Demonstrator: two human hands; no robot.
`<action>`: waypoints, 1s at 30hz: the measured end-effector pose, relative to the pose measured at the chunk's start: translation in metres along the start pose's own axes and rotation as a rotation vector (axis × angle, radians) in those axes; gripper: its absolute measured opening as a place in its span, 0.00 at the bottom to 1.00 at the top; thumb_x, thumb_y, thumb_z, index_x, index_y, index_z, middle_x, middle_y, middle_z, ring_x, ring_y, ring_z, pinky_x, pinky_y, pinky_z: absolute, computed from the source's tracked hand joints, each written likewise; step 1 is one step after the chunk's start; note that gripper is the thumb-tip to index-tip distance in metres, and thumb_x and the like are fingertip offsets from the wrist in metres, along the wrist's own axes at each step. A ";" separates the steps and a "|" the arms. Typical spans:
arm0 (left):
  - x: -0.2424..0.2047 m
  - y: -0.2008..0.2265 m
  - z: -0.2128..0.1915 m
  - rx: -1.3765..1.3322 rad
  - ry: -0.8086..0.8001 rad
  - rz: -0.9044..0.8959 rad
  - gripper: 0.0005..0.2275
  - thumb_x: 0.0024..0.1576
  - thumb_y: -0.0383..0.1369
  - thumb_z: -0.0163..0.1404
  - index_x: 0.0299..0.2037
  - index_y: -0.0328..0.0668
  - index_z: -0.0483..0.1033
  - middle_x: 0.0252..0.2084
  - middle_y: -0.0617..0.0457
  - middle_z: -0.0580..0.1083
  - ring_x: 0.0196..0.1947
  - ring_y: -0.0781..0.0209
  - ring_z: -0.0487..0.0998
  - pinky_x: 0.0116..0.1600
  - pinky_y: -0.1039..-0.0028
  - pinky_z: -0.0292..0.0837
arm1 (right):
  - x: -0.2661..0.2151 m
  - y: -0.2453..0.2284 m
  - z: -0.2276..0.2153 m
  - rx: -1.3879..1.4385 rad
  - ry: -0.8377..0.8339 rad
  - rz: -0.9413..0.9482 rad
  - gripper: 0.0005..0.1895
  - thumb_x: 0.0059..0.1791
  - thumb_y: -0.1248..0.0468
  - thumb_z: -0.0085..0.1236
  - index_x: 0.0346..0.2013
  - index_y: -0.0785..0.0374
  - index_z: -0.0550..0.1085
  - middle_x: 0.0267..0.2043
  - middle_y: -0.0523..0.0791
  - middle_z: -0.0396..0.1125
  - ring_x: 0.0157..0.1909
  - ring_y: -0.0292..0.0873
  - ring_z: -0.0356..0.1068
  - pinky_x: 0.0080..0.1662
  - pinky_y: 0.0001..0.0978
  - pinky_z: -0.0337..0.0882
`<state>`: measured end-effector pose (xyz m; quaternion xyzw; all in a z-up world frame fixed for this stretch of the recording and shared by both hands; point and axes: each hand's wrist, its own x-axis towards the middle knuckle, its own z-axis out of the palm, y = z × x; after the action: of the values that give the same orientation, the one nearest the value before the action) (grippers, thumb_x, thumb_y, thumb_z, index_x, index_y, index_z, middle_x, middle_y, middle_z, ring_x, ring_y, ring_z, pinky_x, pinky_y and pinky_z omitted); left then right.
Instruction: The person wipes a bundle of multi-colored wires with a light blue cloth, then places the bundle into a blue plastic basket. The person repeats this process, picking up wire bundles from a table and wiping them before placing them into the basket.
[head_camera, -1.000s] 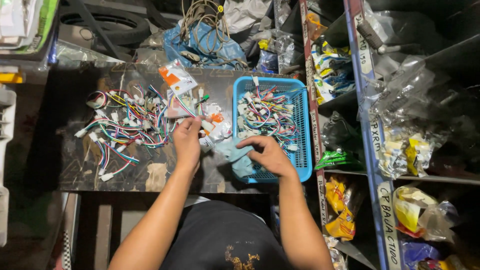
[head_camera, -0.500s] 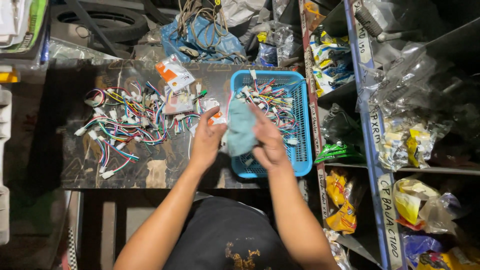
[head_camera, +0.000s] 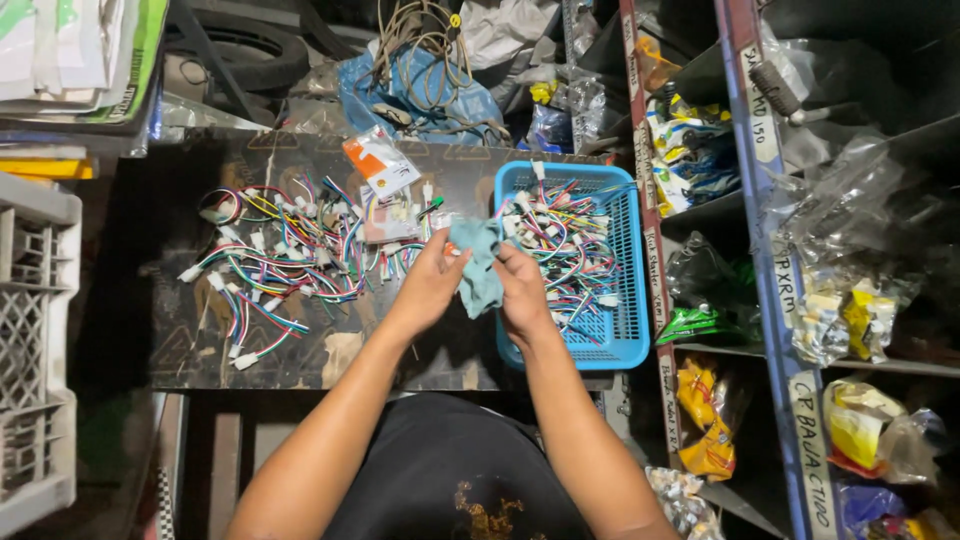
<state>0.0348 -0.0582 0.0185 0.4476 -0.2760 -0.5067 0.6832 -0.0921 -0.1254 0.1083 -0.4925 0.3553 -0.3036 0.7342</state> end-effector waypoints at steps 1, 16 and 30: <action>0.000 0.000 -0.002 -0.003 -0.004 -0.003 0.18 0.67 0.31 0.45 0.66 0.41 0.60 0.35 0.43 0.80 0.31 0.59 0.82 0.34 0.72 0.82 | 0.002 0.003 0.002 -0.002 0.006 0.000 0.13 0.51 0.61 0.61 0.44 0.67 0.78 0.31 0.48 0.76 0.29 0.35 0.74 0.36 0.26 0.75; -0.033 0.107 0.009 0.489 -0.162 -0.095 0.15 0.59 0.35 0.56 0.50 0.48 0.62 0.23 0.52 0.79 0.23 0.62 0.77 0.33 0.77 0.71 | 0.036 0.044 -0.065 0.695 0.628 0.159 0.09 0.48 0.63 0.60 0.39 0.66 0.77 0.37 0.50 0.76 0.39 0.48 0.76 0.44 0.41 0.78; -0.043 0.121 0.032 0.715 0.014 -0.110 0.21 0.48 0.22 0.54 0.53 0.43 0.65 0.43 0.32 0.79 0.50 0.28 0.78 0.54 0.45 0.73 | -0.028 -0.027 0.061 -0.095 0.336 -0.102 0.13 0.47 0.64 0.62 0.19 0.57 0.70 0.16 0.38 0.59 0.21 0.31 0.57 0.26 0.23 0.61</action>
<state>0.0474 -0.0177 0.1443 0.6759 -0.4064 -0.4112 0.4572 -0.0601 -0.0805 0.1558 -0.4864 0.4612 -0.4014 0.6242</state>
